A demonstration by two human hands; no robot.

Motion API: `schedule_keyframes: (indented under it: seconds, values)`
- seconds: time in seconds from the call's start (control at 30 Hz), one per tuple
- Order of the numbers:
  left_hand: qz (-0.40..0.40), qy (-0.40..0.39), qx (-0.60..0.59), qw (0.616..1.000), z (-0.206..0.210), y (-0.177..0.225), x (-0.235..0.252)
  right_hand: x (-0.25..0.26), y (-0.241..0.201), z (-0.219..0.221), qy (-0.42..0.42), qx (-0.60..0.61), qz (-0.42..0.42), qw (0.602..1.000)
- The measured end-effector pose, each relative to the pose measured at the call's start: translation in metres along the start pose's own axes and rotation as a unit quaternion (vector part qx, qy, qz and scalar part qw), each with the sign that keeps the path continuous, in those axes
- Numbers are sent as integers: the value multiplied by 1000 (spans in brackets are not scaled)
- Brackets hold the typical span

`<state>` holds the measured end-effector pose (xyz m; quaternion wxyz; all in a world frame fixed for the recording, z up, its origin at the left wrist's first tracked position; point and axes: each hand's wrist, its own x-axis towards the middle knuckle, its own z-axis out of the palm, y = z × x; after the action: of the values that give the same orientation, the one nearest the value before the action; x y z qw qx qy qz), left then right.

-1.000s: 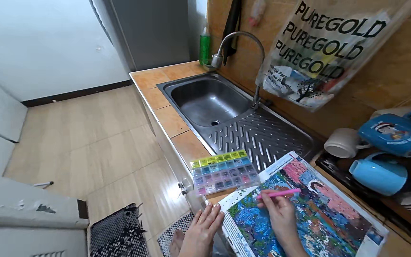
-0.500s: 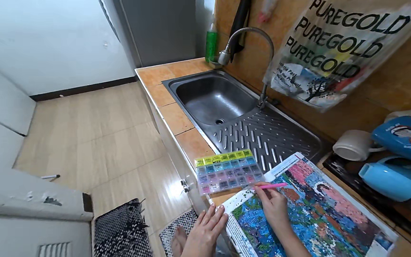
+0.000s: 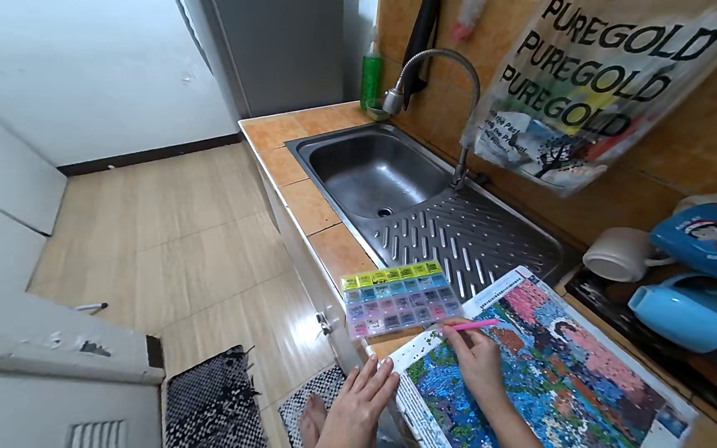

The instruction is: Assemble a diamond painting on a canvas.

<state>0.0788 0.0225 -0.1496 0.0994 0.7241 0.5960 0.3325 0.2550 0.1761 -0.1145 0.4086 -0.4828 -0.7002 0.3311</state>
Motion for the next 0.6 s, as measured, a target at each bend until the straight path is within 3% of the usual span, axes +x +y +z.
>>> schedule_keyframes:
  seconds: [0.6]
  values:
    - [5,1,9,1000,0,-2,0,-3,-2,0,2,-1,4,1000]
